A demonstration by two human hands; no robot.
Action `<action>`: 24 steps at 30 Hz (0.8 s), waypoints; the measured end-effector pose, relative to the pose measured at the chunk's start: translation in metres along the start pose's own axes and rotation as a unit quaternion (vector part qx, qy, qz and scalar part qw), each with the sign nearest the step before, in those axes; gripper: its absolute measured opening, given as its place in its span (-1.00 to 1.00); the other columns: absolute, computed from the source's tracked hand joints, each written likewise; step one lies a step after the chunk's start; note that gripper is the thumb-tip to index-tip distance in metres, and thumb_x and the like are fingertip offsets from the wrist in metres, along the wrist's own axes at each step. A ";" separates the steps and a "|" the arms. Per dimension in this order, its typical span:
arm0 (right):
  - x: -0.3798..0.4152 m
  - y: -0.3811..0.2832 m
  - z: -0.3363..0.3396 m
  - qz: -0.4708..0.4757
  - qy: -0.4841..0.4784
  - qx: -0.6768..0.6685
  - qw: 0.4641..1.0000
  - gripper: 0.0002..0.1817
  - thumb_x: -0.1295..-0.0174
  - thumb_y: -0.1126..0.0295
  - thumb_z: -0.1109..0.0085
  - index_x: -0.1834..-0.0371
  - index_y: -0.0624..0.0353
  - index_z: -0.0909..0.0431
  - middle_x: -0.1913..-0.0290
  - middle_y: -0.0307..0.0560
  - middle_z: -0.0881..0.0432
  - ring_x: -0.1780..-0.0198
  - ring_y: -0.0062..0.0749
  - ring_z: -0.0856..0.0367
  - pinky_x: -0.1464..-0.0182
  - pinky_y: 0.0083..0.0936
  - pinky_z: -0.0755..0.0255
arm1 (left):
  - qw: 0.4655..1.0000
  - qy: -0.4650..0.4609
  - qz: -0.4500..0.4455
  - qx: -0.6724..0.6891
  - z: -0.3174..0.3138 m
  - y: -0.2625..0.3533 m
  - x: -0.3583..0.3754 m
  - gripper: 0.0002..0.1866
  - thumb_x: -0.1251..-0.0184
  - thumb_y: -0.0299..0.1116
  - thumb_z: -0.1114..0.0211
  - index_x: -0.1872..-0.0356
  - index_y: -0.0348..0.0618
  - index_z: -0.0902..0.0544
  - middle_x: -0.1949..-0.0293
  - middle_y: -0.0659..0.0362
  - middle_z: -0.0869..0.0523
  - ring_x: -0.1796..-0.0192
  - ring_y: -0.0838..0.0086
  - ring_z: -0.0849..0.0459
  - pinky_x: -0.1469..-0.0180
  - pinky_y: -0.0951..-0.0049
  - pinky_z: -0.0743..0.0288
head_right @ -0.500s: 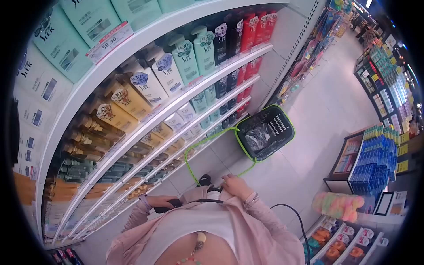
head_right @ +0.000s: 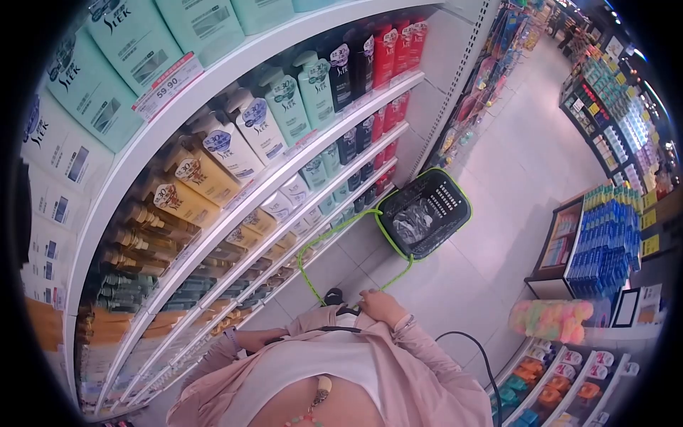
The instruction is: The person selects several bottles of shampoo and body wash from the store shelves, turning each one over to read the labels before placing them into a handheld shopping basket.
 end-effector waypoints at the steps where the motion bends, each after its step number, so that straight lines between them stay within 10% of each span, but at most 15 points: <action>1: 0.001 0.001 -0.001 -0.001 0.003 0.001 1.000 -0.64 -0.15 0.18 0.03 0.10 0.19 -0.46 0.24 0.17 -0.55 0.21 0.04 -0.54 0.15 -0.19 -0.42 | 0.998 0.045 -0.038 0.011 0.002 0.016 -0.001 -0.31 -0.11 -0.48 -0.18 -0.30 -0.15 -0.12 -0.28 0.07 -0.20 -0.31 0.34 -0.15 -0.32 0.42 0.04; 6: 0.001 0.002 -0.005 -0.001 0.014 -0.005 1.000 -0.64 -0.15 0.18 0.03 0.11 0.19 -0.46 0.26 0.15 -0.56 0.21 0.04 -0.54 0.15 -0.20 -0.42 | 0.989 0.120 -0.090 -0.013 0.012 0.058 -0.014 -0.38 -0.11 -0.57 -0.13 -0.25 -0.11 -0.20 -0.34 0.07 -0.07 -0.40 0.31 0.06 -0.36 0.44 0.19; 11: 0.003 0.006 -0.007 0.007 0.017 -0.009 1.000 -0.66 -0.13 0.18 0.02 0.14 0.18 -0.46 0.27 0.14 -0.55 0.21 0.03 -0.53 0.16 -0.19 -0.41 | 0.996 0.036 0.053 -0.057 0.011 0.000 -0.013 -0.35 -0.06 -0.44 -0.22 -0.25 -0.02 -0.21 -0.11 0.01 -0.32 -0.22 0.28 -0.24 -0.27 0.39 -0.04; 15: 0.003 0.009 -0.008 -0.007 0.010 -0.005 1.000 -0.66 -0.13 0.18 0.02 0.14 0.18 -0.46 0.27 0.14 -0.55 0.21 0.04 -0.53 0.16 -0.18 -0.41 | 0.990 0.050 -0.016 -0.131 0.014 0.019 -0.005 -0.38 -0.03 -0.39 -0.25 -0.20 -0.06 -0.28 0.04 0.05 -0.39 -0.06 0.32 -0.37 -0.15 0.41 -0.20; 18: 0.001 0.014 -0.012 -0.016 0.005 -0.003 1.000 -0.65 -0.12 0.17 0.02 0.14 0.18 -0.46 0.26 0.14 -0.55 0.19 0.04 -0.53 0.15 -0.18 -0.41 | 0.980 0.113 0.096 -0.134 0.023 0.010 -0.001 -0.44 -0.03 -0.38 -0.24 -0.13 -0.15 -0.33 0.01 0.03 -0.39 -0.04 0.34 -0.40 -0.09 0.43 -0.28; 20: 0.001 0.012 -0.008 -0.016 0.013 -0.010 1.000 -0.65 -0.12 0.17 0.01 0.13 0.17 -0.46 0.24 0.14 -0.55 0.17 0.03 -0.52 0.14 -0.18 -0.41 | 0.968 -0.080 0.232 -0.044 0.008 -0.007 0.005 -0.44 -0.03 -0.37 -0.24 -0.12 -0.24 -0.33 -0.01 0.01 -0.39 -0.02 0.35 -0.42 -0.07 0.44 -0.30; 24: -0.003 0.017 -0.014 -0.027 0.002 -0.008 1.000 -0.65 -0.12 0.16 0.01 0.13 0.17 -0.46 0.22 0.14 -0.54 0.16 0.03 -0.52 0.14 -0.17 -0.41 | 1.000 -0.004 -0.022 -0.020 0.008 0.029 -0.001 -0.48 -0.07 -0.38 -0.23 -0.09 -0.26 -0.31 -0.04 0.00 -0.37 -0.10 0.32 -0.35 -0.19 0.41 -0.17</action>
Point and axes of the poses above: each hand's wrist, its own x-axis away from the middle knuckle, its own z-axis out of the back of the hand, y = z × x, the point moved 6 cm from there along -x, towards the middle knuckle
